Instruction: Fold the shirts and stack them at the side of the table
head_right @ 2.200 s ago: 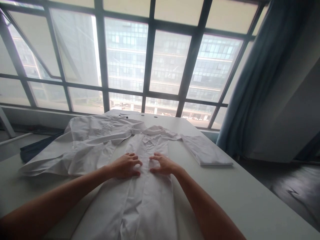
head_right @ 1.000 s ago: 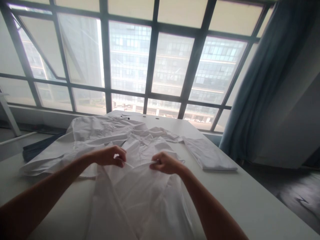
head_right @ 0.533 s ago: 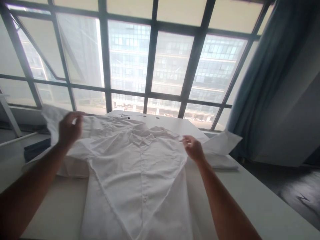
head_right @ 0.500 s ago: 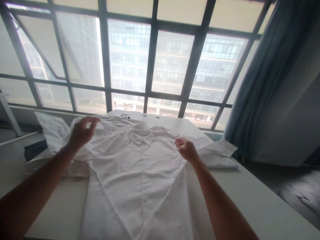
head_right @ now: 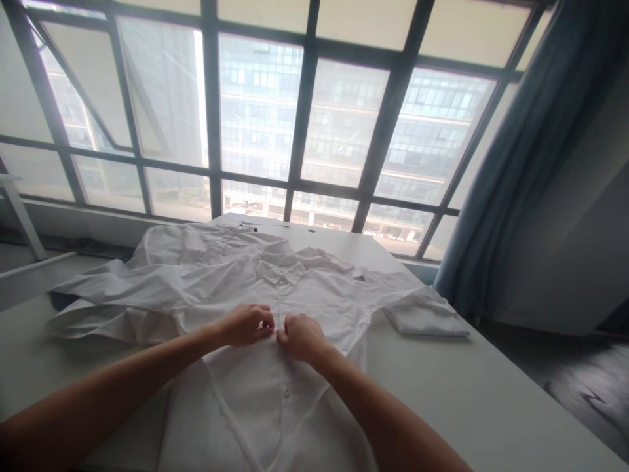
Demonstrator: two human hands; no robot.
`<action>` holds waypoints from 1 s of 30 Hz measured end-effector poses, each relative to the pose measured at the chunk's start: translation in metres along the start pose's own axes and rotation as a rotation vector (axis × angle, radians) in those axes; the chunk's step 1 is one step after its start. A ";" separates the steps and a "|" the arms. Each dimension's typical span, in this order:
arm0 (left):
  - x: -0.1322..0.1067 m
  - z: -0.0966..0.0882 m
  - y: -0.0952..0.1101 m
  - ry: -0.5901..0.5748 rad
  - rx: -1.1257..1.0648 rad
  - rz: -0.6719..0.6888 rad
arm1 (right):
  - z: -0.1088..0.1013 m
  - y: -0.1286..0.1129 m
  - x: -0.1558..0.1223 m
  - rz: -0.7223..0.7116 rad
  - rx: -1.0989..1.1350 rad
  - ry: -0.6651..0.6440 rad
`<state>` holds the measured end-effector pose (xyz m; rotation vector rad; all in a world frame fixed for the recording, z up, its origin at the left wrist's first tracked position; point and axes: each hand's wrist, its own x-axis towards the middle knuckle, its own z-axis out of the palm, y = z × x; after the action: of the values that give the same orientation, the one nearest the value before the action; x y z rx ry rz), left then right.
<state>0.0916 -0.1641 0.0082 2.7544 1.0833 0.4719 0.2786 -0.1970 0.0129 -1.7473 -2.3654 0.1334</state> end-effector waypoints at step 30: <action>0.004 0.030 0.015 0.089 -0.086 0.076 | -0.004 0.023 0.008 0.210 0.601 -0.307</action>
<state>0.1139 -0.1729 -0.0153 2.7301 0.9549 0.6414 0.2989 -0.1826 0.0128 -1.7337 -1.9943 1.0876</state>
